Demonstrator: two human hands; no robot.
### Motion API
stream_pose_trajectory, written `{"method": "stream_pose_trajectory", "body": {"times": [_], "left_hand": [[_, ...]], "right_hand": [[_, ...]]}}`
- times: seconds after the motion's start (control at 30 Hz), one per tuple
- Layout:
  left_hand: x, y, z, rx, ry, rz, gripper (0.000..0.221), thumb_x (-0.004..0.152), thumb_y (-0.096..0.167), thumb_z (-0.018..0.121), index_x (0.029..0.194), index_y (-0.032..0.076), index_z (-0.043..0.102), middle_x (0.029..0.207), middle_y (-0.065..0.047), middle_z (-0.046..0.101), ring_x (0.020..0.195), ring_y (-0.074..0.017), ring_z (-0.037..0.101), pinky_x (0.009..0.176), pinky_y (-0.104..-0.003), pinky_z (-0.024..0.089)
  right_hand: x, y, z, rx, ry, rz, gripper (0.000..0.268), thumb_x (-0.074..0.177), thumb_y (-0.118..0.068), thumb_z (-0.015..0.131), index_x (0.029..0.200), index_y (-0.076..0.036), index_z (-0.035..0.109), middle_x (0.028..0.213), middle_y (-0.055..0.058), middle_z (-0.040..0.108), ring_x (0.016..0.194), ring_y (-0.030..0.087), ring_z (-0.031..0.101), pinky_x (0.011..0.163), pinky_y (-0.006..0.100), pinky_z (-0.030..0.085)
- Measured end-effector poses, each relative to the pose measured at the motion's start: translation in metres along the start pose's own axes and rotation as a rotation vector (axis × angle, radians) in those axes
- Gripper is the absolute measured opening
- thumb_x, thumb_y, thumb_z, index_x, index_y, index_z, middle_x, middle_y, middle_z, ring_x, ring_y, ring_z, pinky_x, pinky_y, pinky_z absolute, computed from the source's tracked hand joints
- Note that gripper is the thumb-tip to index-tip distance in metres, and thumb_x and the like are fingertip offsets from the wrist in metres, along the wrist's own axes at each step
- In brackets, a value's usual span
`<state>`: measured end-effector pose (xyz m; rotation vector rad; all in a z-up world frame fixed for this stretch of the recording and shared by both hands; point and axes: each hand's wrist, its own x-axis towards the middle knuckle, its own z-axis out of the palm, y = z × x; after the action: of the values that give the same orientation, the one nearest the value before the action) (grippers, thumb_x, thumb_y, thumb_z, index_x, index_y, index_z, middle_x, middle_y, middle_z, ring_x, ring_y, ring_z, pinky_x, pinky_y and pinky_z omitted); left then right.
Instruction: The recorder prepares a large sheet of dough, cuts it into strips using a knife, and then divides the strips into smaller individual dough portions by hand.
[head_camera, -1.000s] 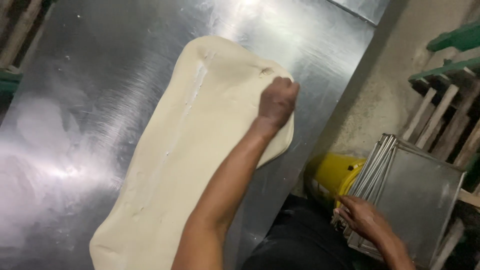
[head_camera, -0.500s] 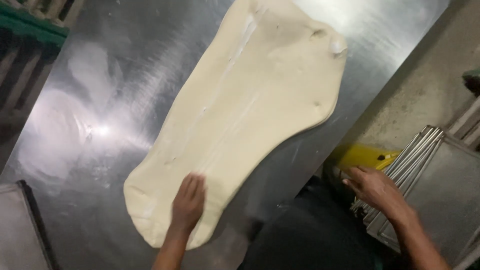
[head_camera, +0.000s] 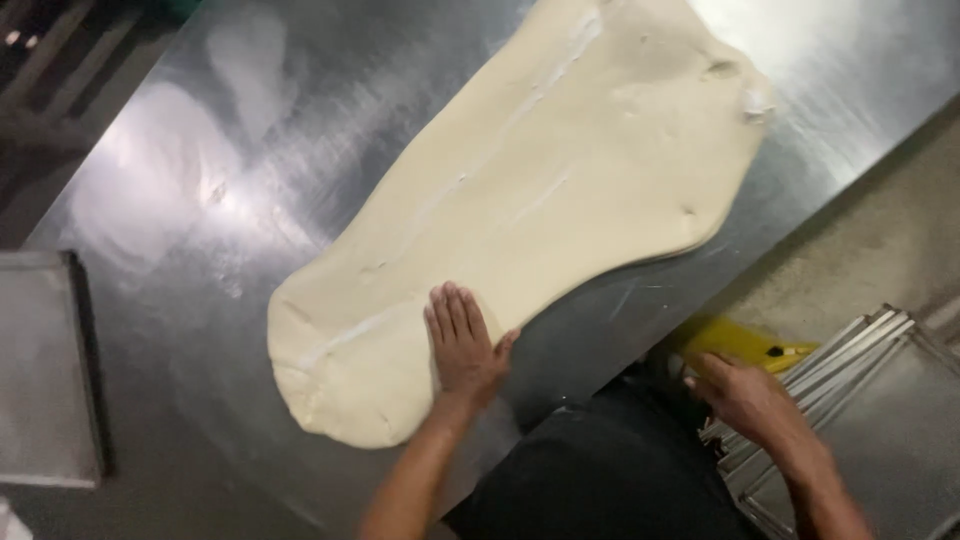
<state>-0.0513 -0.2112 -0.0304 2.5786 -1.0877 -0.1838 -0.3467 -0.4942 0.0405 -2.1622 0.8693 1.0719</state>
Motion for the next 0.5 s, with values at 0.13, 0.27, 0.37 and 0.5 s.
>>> {"method": "stream_pose_trajectory", "body": {"times": [0.13,0.27,0.37,0.5], "left_hand": [[0.071,-0.094,-0.083,0.276,-0.475,0.149,0.098,0.078,0.086,0.052,0.157,0.033,0.033,0.168,-0.01,0.021,0.157,-0.029,0.014,0.118,-0.072,0.002],[0.081,-0.166,-0.074,0.274,-0.307,-0.607,0.1,0.093,0.084,0.037,0.165,0.016,0.035,0.166,-0.022,0.03,0.156,-0.0414,0.022,0.124,-0.067,0.013],[0.01,-0.128,-0.016,0.492,0.124,-0.438,0.09,0.106,0.066,0.037,0.164,-0.002,0.031,0.166,-0.039,0.02,0.153,-0.0562,0.018,0.118,-0.072,0.014],[-0.065,-0.071,-0.04,0.3,0.189,-0.369,0.083,0.109,0.065,0.039,0.164,0.004,0.031,0.169,-0.031,0.02,0.157,-0.0533,0.018,0.124,-0.071,0.014]], "right_hand": [[0.008,0.028,0.005,0.029,0.142,-0.066,0.041,0.094,-0.033,0.065,0.13,-0.014,0.065,0.115,0.012,0.076,0.095,0.029,0.076,0.084,0.041,0.062],[0.015,0.048,-0.004,0.003,0.184,-0.146,0.045,0.091,-0.031,0.065,0.133,-0.015,0.063,0.128,0.01,0.07,0.101,0.028,0.074,0.087,0.04,0.062],[0.018,0.049,-0.027,-0.022,0.15,-0.162,0.046,0.091,-0.03,0.066,0.135,-0.016,0.063,0.13,0.009,0.07,0.108,0.03,0.072,0.09,0.041,0.06],[0.05,0.048,-0.036,-0.054,0.083,-0.237,0.049,0.089,-0.031,0.066,0.136,-0.017,0.063,0.13,0.009,0.07,0.11,0.032,0.07,0.09,0.042,0.058]]}}
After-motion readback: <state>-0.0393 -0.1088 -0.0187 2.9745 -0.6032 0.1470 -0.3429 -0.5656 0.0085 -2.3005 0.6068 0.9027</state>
